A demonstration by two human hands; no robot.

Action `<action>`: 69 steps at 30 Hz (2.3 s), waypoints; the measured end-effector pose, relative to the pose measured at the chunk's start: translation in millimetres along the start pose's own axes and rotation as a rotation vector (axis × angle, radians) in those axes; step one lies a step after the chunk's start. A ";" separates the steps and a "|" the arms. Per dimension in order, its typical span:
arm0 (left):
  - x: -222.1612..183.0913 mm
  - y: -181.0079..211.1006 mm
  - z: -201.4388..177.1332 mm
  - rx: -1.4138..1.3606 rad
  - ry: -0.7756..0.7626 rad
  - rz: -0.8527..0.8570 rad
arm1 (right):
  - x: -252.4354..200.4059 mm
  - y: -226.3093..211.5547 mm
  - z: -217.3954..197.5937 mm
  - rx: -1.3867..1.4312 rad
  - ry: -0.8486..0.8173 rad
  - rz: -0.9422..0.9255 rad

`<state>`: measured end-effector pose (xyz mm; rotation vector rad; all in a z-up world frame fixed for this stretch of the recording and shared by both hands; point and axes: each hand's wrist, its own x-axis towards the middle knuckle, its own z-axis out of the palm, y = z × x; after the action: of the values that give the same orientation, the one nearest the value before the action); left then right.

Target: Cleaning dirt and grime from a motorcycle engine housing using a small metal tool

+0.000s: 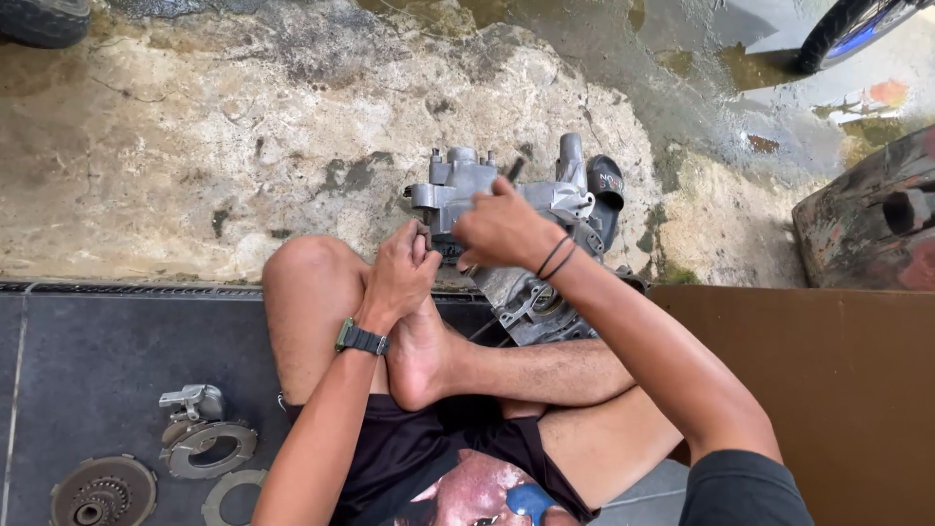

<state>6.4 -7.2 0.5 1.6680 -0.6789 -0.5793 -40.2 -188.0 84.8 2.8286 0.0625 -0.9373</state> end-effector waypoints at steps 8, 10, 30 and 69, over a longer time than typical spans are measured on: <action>-3.4 -1.9 -3.2 -0.005 0.013 0.015 | -23.5 29.0 -21.9 0.034 0.005 0.164; -0.4 -0.7 -2.3 -0.009 0.001 0.001 | -30.9 15.5 -17.2 -0.007 0.021 0.138; -0.7 -0.9 -1.0 0.009 -0.006 0.015 | -75.6 -14.5 13.9 0.185 0.385 0.144; -1.4 7.7 -2.9 0.077 -0.028 -0.133 | -86.9 -40.8 86.3 0.517 0.650 0.386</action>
<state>6.5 -5.3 8.7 1.7898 -0.6206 -0.6789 -164.5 -161.1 62.7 3.2891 -0.7131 0.0853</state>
